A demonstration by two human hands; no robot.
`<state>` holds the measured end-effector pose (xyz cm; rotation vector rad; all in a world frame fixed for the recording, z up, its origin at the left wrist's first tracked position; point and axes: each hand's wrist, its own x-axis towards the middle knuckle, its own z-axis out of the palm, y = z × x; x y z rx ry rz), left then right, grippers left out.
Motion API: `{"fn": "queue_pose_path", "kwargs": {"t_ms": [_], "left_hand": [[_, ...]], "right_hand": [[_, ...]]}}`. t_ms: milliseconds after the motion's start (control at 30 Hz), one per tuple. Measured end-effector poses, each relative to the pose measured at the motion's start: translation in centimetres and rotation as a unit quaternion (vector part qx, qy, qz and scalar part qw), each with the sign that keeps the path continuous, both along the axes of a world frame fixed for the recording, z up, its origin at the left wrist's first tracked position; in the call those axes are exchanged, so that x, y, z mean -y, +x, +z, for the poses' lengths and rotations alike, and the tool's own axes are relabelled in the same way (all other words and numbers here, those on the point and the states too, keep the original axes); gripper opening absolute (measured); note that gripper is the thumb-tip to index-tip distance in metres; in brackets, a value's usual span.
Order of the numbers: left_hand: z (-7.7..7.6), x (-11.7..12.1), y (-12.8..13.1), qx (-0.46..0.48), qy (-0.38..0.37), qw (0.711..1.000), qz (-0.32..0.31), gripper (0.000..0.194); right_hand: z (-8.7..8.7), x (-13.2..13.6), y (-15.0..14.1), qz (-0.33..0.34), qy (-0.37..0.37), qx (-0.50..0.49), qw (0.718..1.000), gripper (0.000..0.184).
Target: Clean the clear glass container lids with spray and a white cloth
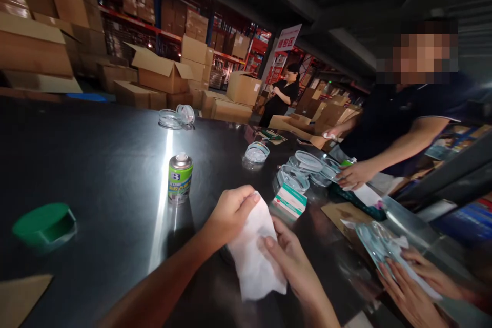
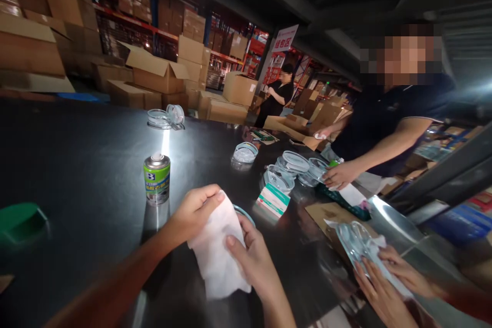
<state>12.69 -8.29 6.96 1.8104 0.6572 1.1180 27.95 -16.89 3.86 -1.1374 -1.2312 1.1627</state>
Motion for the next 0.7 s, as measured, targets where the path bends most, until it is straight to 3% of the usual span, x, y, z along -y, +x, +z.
{"fn": "queue_pose_path", "kwargs": {"t_ms": [100,233,400,500,600,700], "left_hand": [[-0.3,-0.5,0.1,-0.01,-0.005,1.0,-0.021,0.037],[-0.7,-1.2,0.3,-0.016,-0.026,0.999,-0.041,0.041],[-0.4,-1.1,0.5,0.032,-0.153,0.982,-0.106,0.03],[-0.4,-0.9,0.7,0.046,-0.179,0.973,-0.138,0.026],[-0.5,-0.7,0.9,0.034,-0.155,0.98,-0.124,0.02],[-0.9,-0.5,1.1,0.054,-0.158,0.981,-0.097,0.018]], "right_hand": [[-0.6,-0.2,0.0,-0.018,-0.007,0.037,0.999,0.03],[-0.9,0.3,0.5,-0.01,-0.006,0.068,0.998,0.036],[-0.6,0.9,1.0,-0.025,0.036,0.081,0.996,0.032],[-0.4,1.0,1.0,-0.029,0.018,0.083,0.996,0.028],[-0.2,1.2,0.8,-0.031,0.036,0.118,0.992,0.031],[0.1,1.4,0.7,-0.072,0.102,0.149,0.981,0.032]]}}
